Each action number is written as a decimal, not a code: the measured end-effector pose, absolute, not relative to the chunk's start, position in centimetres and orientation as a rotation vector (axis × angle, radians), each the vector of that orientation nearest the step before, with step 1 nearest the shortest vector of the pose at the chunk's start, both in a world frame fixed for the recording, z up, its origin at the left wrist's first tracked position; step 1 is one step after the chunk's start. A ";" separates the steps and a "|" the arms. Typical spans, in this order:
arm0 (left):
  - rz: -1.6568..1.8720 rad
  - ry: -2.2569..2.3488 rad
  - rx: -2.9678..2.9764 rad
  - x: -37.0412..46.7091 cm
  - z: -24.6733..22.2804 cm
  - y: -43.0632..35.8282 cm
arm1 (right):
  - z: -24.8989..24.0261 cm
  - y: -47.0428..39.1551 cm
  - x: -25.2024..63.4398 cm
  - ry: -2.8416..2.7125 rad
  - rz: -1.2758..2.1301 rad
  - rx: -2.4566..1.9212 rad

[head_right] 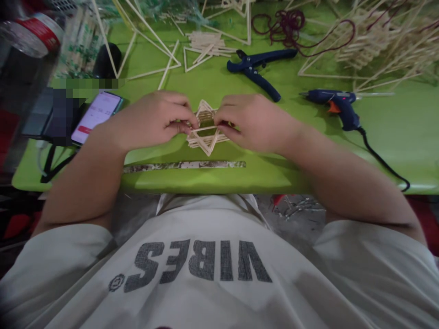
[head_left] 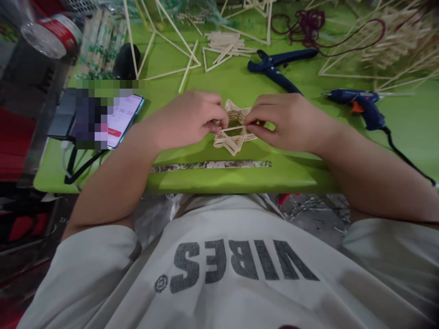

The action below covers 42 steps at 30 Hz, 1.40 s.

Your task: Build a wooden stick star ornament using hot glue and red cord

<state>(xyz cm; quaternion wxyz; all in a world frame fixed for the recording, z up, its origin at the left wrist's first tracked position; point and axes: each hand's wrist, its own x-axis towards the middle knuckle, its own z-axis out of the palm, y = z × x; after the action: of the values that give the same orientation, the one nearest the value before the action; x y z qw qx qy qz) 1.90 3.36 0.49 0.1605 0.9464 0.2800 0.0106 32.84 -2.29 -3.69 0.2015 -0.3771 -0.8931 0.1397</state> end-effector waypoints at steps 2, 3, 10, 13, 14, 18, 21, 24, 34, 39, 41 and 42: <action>0.030 0.808 2.691 1.9 0.1 3.5 | -3.7 -2.3 32.9 -2.499 0.387 -1.058; 0.033 0.812 2.674 1.8 0.0 3.6 | -3.7 -2.2 33.0 -2.506 0.382 -1.060; 0.049 0.827 2.624 1.8 -0.2 3.8 | -3.1 -2.1 33.3 -2.581 0.350 -1.051; 0.051 0.809 2.616 1.7 -0.2 3.8 | -3.0 -2.1 33.2 -2.598 0.321 -1.027; 0.051 0.802 2.615 1.7 -0.1 3.8 | -3.0 -2.1 33.2 -2.594 0.321 -1.020; 0.040 0.808 2.611 1.7 0.0 3.8 | -3.4 -2.0 33.2 -2.542 0.399 -1.050; 0.029 0.817 2.619 1.7 0.1 3.8 | -3.7 -1.9 33.4 -2.522 0.437 -1.062; 0.045 0.800 2.611 1.6 0.3 3.8 | -3.8 -1.8 33.6 -2.542 0.382 -1.018; 0.007 0.799 2.618 1.4 1.2 3.5 | -3.2 -1.7 33.8 -2.616 0.224 -0.914; 0.019 0.848 2.663 1.3 2.3 3.1 | 0.7 -3.4 35.5 -2.491 0.137 -0.925; 0.056 0.881 2.681 1.2 2.5 3.0 | 2.3 -4.2 36.4 -2.380 0.125 -1.050; 0.071 0.891 2.679 1.2 2.6 3.0 | 2.8 -4.4 36.7 -2.343 0.137 -1.092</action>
<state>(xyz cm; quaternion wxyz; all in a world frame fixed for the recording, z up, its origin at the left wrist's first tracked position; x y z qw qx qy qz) 1.20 3.02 2.57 0.1579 0.9367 0.3115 0.0249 36.69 -4.40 2.82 0.2730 -0.4058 -0.8708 0.0511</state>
